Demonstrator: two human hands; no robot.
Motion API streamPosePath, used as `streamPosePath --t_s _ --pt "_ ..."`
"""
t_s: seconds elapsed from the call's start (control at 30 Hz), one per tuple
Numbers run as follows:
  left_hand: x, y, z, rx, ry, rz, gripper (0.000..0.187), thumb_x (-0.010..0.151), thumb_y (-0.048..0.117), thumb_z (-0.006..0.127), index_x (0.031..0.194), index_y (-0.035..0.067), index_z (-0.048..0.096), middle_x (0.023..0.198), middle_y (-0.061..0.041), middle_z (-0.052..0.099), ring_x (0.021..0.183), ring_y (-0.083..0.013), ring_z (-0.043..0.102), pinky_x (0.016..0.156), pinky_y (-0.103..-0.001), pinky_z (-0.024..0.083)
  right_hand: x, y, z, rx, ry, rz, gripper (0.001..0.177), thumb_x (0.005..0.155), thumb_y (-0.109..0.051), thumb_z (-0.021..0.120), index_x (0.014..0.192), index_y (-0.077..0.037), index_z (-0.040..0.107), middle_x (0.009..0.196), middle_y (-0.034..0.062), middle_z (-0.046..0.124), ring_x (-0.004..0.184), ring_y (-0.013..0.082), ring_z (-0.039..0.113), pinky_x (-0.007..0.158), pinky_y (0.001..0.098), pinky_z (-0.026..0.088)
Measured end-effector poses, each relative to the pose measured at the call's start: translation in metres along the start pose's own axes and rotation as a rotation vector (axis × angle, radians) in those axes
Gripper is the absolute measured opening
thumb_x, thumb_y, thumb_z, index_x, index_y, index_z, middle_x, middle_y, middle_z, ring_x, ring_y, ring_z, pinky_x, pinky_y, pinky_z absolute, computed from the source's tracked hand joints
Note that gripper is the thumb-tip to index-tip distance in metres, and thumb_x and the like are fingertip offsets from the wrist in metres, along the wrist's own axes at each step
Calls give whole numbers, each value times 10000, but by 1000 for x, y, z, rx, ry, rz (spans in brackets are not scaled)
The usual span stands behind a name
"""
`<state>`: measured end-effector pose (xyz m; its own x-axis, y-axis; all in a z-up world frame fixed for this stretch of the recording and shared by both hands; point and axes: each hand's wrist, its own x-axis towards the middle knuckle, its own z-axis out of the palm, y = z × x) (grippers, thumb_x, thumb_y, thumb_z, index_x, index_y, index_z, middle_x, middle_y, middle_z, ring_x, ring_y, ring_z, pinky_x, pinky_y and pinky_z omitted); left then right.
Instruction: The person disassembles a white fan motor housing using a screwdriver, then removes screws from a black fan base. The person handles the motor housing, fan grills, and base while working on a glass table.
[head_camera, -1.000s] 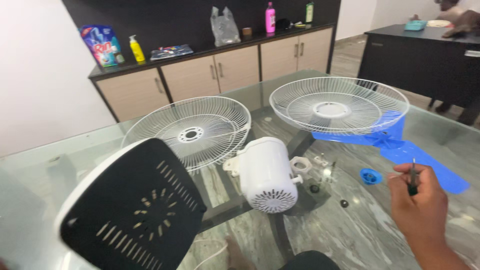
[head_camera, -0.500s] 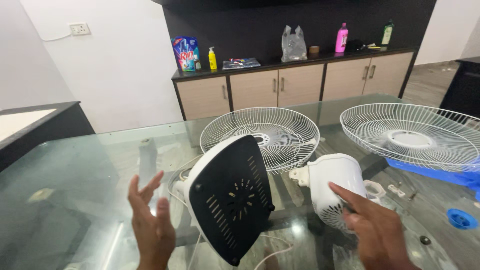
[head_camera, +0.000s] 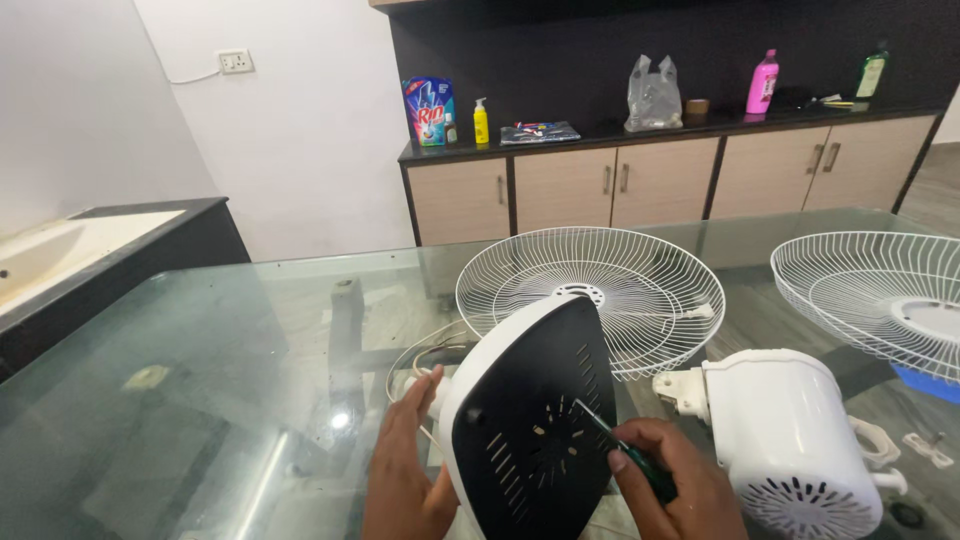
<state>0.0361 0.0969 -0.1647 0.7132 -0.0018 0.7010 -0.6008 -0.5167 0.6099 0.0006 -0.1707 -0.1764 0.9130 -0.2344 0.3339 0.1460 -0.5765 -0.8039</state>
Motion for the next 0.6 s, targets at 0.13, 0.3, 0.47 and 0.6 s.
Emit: streamPosePath --t_s 0.13,0.3,0.47,0.6 --pt "0 -7 8 -28 -40 -9 747 818 292 739 1415 -59 458 1330 -246 611 1285 -375 605 1074 -450 458 8 1 -3 36 18 -153 365 831 -126 676 1188 -152 747 908 67 735 770 149 751 675 306 610" --pt "-10 -1 8 -35 -48 -22 636 919 334 587 1411 -58 494 1355 -235 623 1332 -383 571 1110 -457 422 -3 15 3 75 74 -311 344 863 -121 678 1201 -111 744 1042 82 716 784 138 744 638 274 604" --pt "-6 4 4 -75 -57 26 563 960 296 474 1380 -73 542 1405 -244 612 1384 -393 526 1155 -464 371 -6 17 4 33 196 -463 268 880 -263 705 1080 -85 728 942 73 790 826 123 790 724 286 606" --pt "-7 2 1 -77 -100 40 521 965 294 474 1342 -46 591 1383 -231 650 1367 -377 560 1167 -455 392 -13 36 4 69 85 -268 320 911 -362 685 1072 -101 778 872 48 767 771 151 745 687 293 627"
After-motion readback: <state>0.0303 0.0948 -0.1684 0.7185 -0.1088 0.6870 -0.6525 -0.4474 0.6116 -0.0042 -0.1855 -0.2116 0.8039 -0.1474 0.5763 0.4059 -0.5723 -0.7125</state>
